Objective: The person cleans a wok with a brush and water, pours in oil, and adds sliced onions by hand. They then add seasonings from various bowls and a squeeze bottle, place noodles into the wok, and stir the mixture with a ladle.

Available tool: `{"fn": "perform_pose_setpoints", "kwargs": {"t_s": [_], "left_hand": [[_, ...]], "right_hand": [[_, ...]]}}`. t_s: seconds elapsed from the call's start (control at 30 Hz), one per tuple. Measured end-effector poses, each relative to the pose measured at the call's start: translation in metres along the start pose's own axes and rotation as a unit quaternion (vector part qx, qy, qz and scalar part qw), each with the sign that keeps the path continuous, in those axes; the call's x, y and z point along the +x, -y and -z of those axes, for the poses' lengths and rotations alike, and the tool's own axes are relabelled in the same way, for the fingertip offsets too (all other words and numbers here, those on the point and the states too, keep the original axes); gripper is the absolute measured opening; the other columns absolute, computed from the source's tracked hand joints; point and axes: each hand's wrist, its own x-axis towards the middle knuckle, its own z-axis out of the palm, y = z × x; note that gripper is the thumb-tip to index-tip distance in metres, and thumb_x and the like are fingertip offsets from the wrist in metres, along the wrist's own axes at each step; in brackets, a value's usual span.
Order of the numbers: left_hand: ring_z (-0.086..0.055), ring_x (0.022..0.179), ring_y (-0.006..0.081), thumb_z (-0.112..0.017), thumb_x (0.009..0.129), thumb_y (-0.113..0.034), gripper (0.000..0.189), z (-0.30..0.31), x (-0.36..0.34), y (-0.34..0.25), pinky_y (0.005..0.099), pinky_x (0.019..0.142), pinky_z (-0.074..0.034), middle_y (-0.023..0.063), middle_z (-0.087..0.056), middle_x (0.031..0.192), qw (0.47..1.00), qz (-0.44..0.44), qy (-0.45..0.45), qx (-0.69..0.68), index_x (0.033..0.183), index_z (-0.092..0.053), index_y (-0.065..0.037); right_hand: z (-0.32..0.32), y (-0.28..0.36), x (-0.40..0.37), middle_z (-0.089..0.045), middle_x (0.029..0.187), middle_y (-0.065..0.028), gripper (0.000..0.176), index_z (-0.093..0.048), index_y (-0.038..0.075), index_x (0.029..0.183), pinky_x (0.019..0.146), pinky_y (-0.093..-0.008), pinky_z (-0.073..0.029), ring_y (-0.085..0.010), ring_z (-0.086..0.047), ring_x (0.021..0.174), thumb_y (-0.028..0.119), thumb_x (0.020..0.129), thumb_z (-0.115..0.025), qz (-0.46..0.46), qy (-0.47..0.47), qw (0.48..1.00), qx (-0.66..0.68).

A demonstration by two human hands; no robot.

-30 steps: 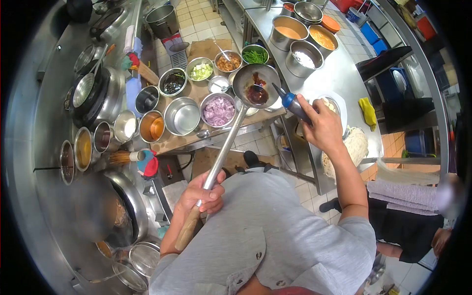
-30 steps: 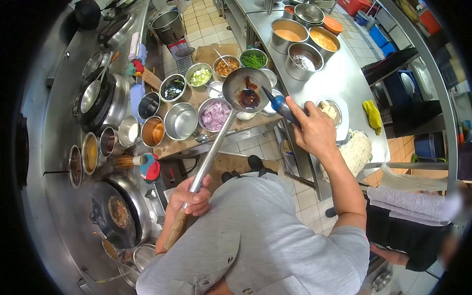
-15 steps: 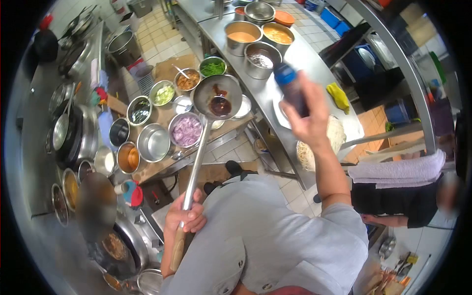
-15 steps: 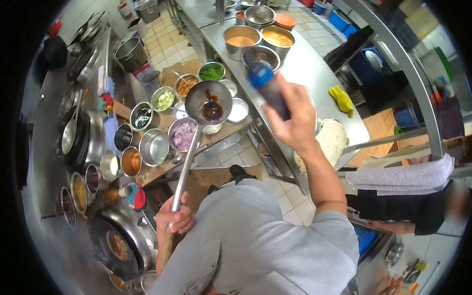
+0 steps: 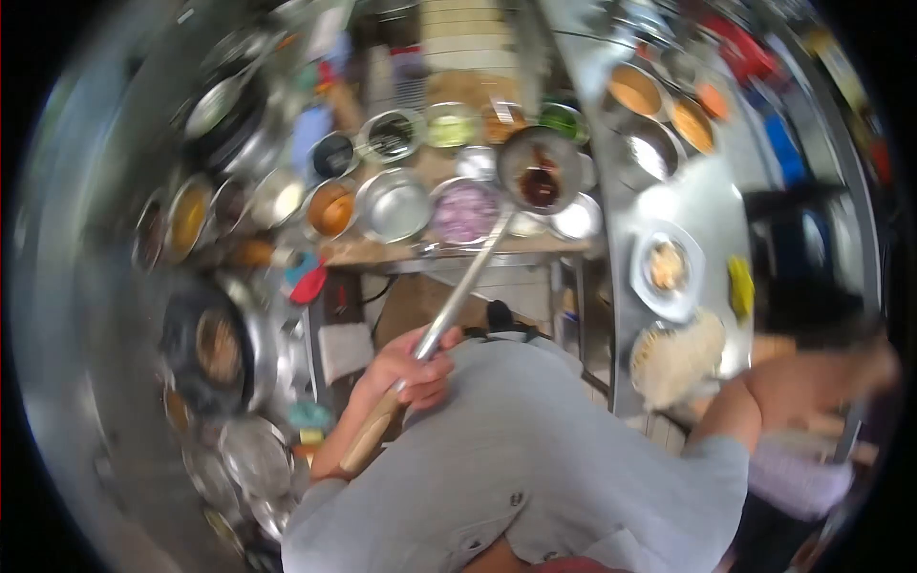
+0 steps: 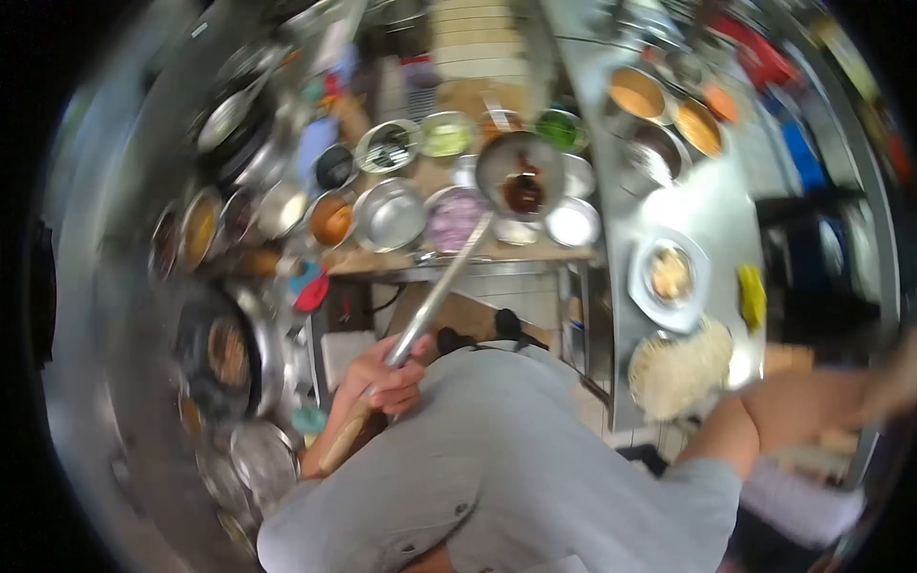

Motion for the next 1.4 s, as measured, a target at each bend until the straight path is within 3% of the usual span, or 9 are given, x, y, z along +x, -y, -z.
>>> {"fn": "perform_pose_setpoints", "kwargs": {"t_s": [0.47,0.57,0.73,0.9,1.07,1.2,1.23,1.33,1.4], "left_hand": [[-0.048,0.043,0.0113,-0.053,0.100,-0.004,0.020,0.023,-0.057,0.051,0.0323,0.047,-0.040,-0.0038,-0.045,0.060,0.922,-0.386,0.016,-0.033,0.118,-0.053,-0.013],[-0.051,0.043,0.0121,-0.053,0.101,-0.003,0.018,0.034,-0.077,0.044,0.0315,0.048,-0.042,-0.0020,-0.049,0.063,0.870,-0.491,-0.031,-0.013,0.117,-0.051,-0.012],[-0.054,0.049,0.0133,-0.054,0.102,-0.005,0.018,0.078,-0.116,0.003,0.0334,0.052,-0.044,-0.0017,-0.050,0.066,0.762,-0.630,-0.149,0.009,0.118,-0.052,-0.014],[-0.068,0.074,0.0224,-0.052,0.109,-0.034,0.026,0.128,-0.174,-0.035,0.0411,0.079,-0.058,0.0061,-0.063,0.080,0.674,-0.681,-0.282,0.047,0.125,-0.052,-0.012],[-0.065,0.073,0.0169,-0.039,0.111,-0.045,0.044,0.210,-0.210,-0.009,0.0321,0.071,-0.054,0.0076,-0.068,0.087,0.696,-0.660,-0.283,0.010,0.128,-0.054,-0.008],[-0.061,0.062,0.0121,-0.066,0.096,-0.025,0.018,0.335,-0.150,0.013,0.0288,0.057,-0.048,0.0023,-0.066,0.071,0.734,-0.458,-0.470,0.176,0.097,-0.068,-0.008],[-0.064,0.063,0.0139,-0.071,0.092,-0.033,0.027,0.339,-0.143,0.010,0.0322,0.059,-0.051,0.0053,-0.068,0.069,0.676,-0.378,-0.578,0.256,0.092,-0.071,-0.005],[-0.073,0.101,0.0334,-0.071,0.087,-0.035,0.048,0.326,-0.142,-0.025,0.0454,0.086,-0.057,0.0247,-0.073,0.113,0.573,-0.212,-0.668,0.425,0.122,-0.068,-0.003],[-0.062,0.124,0.0440,-0.071,0.085,-0.043,0.078,0.423,-0.073,-0.046,0.0480,0.104,-0.050,0.0275,-0.062,0.136,0.529,-0.275,-0.675,0.434,0.146,-0.048,-0.001]], "right_hand": [[-0.140,0.244,-0.193,-0.069,0.113,-0.0148,0.025,-0.066,-0.004,0.117,0.092,-0.0374,-0.056,-0.0241,-0.068,0.100,0.017,0.103,-0.060,0.049,0.078,0.900,0.425],[-0.092,0.354,-0.313,-0.073,0.108,-0.0116,0.023,-0.071,-0.003,0.112,0.091,-0.0356,-0.055,-0.0212,-0.069,0.097,0.015,0.104,-0.059,0.059,0.486,0.652,0.579],[0.069,0.494,-0.438,-0.072,0.112,-0.0247,0.053,-0.057,-0.010,0.131,0.091,-0.0451,-0.060,-0.0366,-0.074,0.100,0.039,0.111,-0.048,-0.081,0.875,-0.263,0.400],[0.131,0.604,-0.503,-0.052,0.068,0.0012,0.014,-0.063,0.013,0.112,0.034,-0.0285,-0.032,-0.0088,-0.037,0.039,0.021,0.103,-0.055,-0.259,0.842,-0.416,0.227],[0.163,0.720,-0.513,-0.061,0.071,-0.0068,0.024,-0.061,0.006,0.120,0.041,-0.0344,-0.043,-0.0202,-0.052,0.043,0.015,0.098,-0.060,0.133,0.909,0.001,0.394],[0.153,0.768,-0.573,-0.073,0.095,-0.0253,0.054,-0.052,-0.001,0.143,0.067,-0.0501,-0.056,-0.0450,-0.071,0.077,0.017,0.093,-0.064,0.500,0.573,0.306,0.573],[0.167,0.781,-0.559,-0.069,0.110,-0.0326,0.069,-0.040,-0.003,0.153,0.086,-0.0543,-0.054,-0.0531,-0.065,0.106,0.019,0.092,-0.063,0.522,0.645,0.308,0.465],[0.165,0.784,-0.587,-0.070,0.098,-0.0291,0.067,-0.039,-0.003,0.153,0.080,-0.0513,-0.056,-0.0478,-0.069,0.094,0.016,0.092,-0.062,0.535,0.626,0.300,0.481],[0.166,0.774,-0.598,-0.061,0.074,-0.0109,0.058,-0.045,0.004,0.151,0.050,-0.0369,-0.047,-0.0240,-0.058,0.053,0.006,0.095,-0.059,0.375,0.782,0.131,0.481]]}}
